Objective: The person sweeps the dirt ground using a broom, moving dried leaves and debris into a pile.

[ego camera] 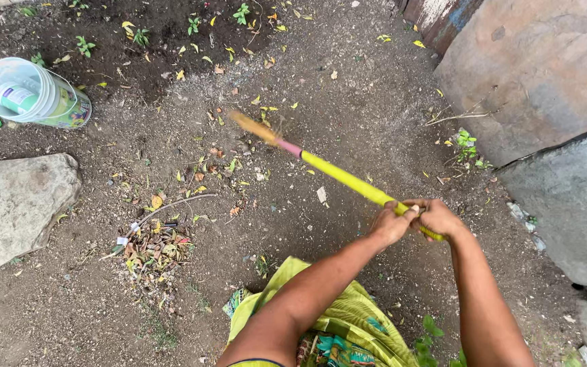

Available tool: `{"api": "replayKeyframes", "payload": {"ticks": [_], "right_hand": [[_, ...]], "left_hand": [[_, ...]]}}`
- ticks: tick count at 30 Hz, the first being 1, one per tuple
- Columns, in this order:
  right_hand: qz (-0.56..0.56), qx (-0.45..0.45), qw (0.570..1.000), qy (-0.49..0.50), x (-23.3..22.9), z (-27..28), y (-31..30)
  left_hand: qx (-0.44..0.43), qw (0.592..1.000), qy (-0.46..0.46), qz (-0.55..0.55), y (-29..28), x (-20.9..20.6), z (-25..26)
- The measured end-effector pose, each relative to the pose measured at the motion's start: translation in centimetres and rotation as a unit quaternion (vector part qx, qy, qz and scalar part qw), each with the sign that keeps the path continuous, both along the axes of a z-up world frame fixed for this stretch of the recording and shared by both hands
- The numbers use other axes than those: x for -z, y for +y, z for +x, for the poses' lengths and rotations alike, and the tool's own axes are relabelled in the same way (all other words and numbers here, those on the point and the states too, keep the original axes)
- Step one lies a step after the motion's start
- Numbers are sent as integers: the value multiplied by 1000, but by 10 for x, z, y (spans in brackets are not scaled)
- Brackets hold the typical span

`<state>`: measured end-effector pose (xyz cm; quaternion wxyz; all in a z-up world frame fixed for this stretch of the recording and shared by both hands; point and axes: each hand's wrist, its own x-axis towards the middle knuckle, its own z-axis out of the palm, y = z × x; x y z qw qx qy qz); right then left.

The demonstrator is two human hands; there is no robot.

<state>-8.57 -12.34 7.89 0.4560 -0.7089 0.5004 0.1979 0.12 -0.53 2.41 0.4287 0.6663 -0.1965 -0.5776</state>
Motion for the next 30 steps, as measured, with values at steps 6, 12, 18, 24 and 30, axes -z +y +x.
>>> {"api": "replayKeyframes", "payload": {"ticks": [6, 12, 18, 24, 30], "right_hand": [[-83, -16, 996, 32, 60, 14, 19], [-122, -80, 989, -23, 142, 0, 14], [-36, -38, 999, -9, 43, -6, 1], [-66, -55, 996, 5, -31, 0, 30], [-52, -106, 983, 139, -52, 6, 61]], "left_hand": [[-42, 999, -3, -17, 4, 27, 3], [-39, 998, -34, 47, 10, 40, -2], [-59, 995, -74, 15, 6, 14, 6], [-74, 995, -54, -33, 9, 6, 11], [-88, 993, 60, -50, 4, 11, -1]]}}
